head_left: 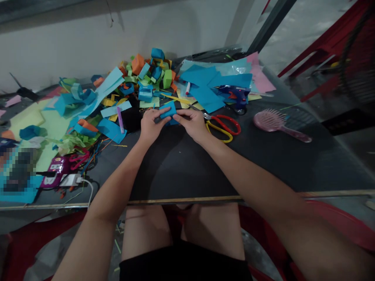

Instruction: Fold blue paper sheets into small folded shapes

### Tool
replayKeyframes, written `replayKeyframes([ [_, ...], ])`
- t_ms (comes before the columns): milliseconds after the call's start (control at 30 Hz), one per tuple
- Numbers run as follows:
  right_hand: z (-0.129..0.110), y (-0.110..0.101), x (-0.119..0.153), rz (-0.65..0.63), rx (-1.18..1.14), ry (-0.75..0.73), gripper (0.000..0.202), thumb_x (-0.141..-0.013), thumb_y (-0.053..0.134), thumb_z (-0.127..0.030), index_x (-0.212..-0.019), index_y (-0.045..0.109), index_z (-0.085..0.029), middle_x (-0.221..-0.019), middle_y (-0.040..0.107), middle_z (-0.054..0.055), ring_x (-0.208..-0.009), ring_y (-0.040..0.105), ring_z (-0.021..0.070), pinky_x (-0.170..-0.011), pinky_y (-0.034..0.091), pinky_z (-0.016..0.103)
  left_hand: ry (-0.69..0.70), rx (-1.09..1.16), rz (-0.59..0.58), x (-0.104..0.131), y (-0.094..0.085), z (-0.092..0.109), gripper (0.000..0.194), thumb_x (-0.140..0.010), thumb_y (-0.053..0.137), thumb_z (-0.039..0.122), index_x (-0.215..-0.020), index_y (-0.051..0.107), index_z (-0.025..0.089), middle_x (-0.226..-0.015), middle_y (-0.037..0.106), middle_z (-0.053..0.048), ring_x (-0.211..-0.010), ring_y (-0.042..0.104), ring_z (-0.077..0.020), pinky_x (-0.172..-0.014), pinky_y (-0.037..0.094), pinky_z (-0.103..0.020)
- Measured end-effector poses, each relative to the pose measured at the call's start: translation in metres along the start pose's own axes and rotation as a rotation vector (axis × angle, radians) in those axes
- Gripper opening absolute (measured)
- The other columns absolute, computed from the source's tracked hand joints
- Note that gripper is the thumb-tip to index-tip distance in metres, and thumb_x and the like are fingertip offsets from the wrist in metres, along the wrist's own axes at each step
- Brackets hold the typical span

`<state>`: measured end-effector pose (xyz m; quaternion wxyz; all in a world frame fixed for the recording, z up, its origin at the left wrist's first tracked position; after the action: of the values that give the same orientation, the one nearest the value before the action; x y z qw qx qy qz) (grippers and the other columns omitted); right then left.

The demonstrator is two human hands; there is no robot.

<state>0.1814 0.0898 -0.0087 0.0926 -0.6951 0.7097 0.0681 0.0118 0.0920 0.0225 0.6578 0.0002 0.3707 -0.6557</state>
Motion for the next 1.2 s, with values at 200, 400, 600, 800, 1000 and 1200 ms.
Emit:
replayKeyframes([
  [200, -0.003, -0.003, 0.002, 0.041, 0.011, -0.030, 0.029, -0.073, 0.078, -0.049, -0.086, 0.079, -0.023, -0.092, 0.078, 0.003, -0.088, 0.071, 0.0217, -0.084, 0.058, 0.038, 0.069, -0.143, 0.058, 0.002, -0.005, 0.010, 0.027, -0.079, 0.081, 0.033, -0.106, 0.080, 0.034, -0.091, 0.061, -0.005, -0.098, 0.055, -0.0235, -0.094, 0.042, -0.039],
  [400, -0.018, -0.007, 0.009, 0.084, 0.105, -0.122, 0.029, -0.076, 0.078, -0.048, -0.086, 0.077, -0.021, -0.086, 0.076, 0.005, -0.081, 0.068, 0.0197, -0.081, 0.055, 0.036, 0.106, -0.021, -0.020, 0.003, 0.002, 0.017, 0.012, -0.083, 0.076, 0.023, -0.092, 0.081, 0.028, -0.096, 0.075, -0.004, -0.099, 0.065, -0.0213, -0.098, 0.046, -0.037],
  [600, -0.012, -0.005, 0.002, 0.013, 0.151, -0.186, 0.050, -0.074, 0.076, -0.061, -0.105, 0.075, -0.021, -0.107, 0.077, 0.008, -0.095, 0.070, 0.0232, -0.085, 0.055, 0.039, -0.066, 0.229, -0.070, 0.003, 0.010, -0.003, 0.025, -0.087, 0.071, 0.039, -0.096, 0.080, 0.019, -0.086, 0.078, -0.004, -0.077, 0.069, -0.0154, -0.073, 0.051, -0.026],
  [800, 0.002, 0.002, 0.001, -0.048, -0.040, 0.005, 0.047, -0.071, 0.078, -0.063, -0.090, 0.079, -0.020, -0.086, 0.079, 0.005, -0.076, 0.072, 0.0204, -0.078, 0.060, 0.039, -0.192, 0.474, -0.095, 0.003, 0.021, -0.022, 0.041, -0.081, 0.073, 0.055, -0.097, 0.079, 0.018, -0.080, 0.077, -0.004, -0.070, 0.068, -0.0126, -0.069, 0.056, -0.026],
  [1000, 0.000, 0.001, 0.002, -0.026, -0.060, 0.111, 0.050, -0.066, 0.080, -0.063, -0.089, 0.078, -0.018, -0.073, 0.076, 0.005, -0.064, 0.070, 0.0180, -0.056, 0.052, 0.029, -0.268, 0.539, -0.043, 0.002, 0.020, -0.028, 0.042, -0.075, 0.079, 0.054, -0.093, 0.079, 0.016, -0.076, 0.076, -0.003, -0.067, 0.068, -0.0116, -0.063, 0.056, -0.024],
  [1200, 0.007, -0.001, 0.001, 0.014, -0.147, 0.199, 0.040, -0.066, 0.082, -0.056, -0.081, 0.077, -0.019, -0.066, 0.073, 0.003, -0.056, 0.066, 0.0149, -0.052, 0.048, 0.027, -0.438, 0.610, -0.134, 0.007, 0.025, -0.025, 0.044, -0.077, 0.080, 0.050, -0.103, 0.075, 0.014, -0.078, 0.076, -0.003, -0.063, 0.068, -0.0106, -0.058, 0.056, -0.022],
])
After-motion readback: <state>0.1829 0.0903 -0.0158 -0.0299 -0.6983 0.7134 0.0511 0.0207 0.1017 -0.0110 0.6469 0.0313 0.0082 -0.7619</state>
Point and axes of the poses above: each hand's wrist, its own x-axis away from the middle knuckle, its own y-axis out of the palm, z = x × y, the point moved 7 cm from there along -x, towards the middle knuckle
